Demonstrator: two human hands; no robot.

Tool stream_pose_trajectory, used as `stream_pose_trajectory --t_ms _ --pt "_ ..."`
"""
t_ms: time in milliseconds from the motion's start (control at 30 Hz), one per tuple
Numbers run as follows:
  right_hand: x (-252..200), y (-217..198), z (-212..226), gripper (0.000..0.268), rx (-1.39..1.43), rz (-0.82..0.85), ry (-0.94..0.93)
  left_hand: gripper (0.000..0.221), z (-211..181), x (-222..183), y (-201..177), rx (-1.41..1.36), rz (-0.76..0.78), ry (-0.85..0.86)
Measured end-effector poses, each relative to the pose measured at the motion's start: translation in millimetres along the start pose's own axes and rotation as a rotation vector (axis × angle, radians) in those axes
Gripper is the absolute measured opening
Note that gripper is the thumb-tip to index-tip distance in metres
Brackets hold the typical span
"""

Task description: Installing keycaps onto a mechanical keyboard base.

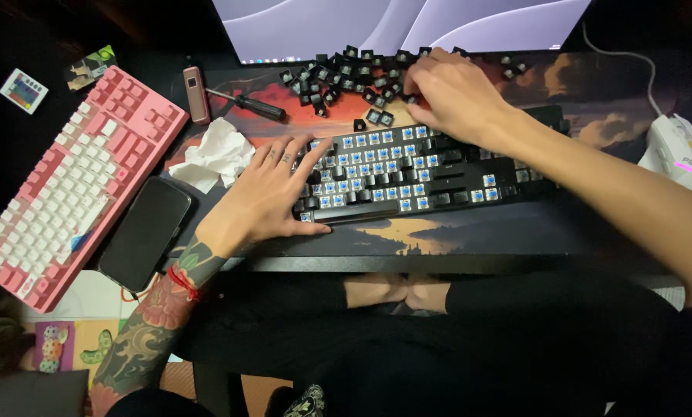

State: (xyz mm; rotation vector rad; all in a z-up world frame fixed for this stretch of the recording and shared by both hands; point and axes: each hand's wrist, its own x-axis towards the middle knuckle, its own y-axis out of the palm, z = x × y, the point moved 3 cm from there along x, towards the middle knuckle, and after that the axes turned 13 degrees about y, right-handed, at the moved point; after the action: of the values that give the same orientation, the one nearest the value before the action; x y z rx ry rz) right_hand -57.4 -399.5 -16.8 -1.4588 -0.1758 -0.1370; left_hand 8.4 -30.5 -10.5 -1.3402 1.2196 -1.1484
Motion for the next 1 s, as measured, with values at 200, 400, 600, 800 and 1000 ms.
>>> stream_pose_trajectory --t_ms 200,400,600,800,1000 --pt "0.2 -2.5 2.9 0.030 0.062 0.014 0.003 0.150 1.2 0.6 2.4 0.014 0.005 0.000" --pt "10.8 -15.8 35.4 0.038 0.265 0.179 0.037 0.154 3.8 2.5 7.2 -0.026 0.041 -0.015" --pt "29.5 -12.9 44.1 0.047 0.192 0.307 0.143 0.154 3.1 3.9 8.1 -0.014 0.074 -0.026" --pt "26.1 -34.1 36.6 0.034 0.755 0.266 0.057 0.151 1.4 2.4 5.7 0.017 0.029 -0.013" --pt "-4.1 -79.7 41.5 0.030 1.330 0.503 0.319 0.151 0.0 2.5 3.0 -0.001 0.021 -0.012"
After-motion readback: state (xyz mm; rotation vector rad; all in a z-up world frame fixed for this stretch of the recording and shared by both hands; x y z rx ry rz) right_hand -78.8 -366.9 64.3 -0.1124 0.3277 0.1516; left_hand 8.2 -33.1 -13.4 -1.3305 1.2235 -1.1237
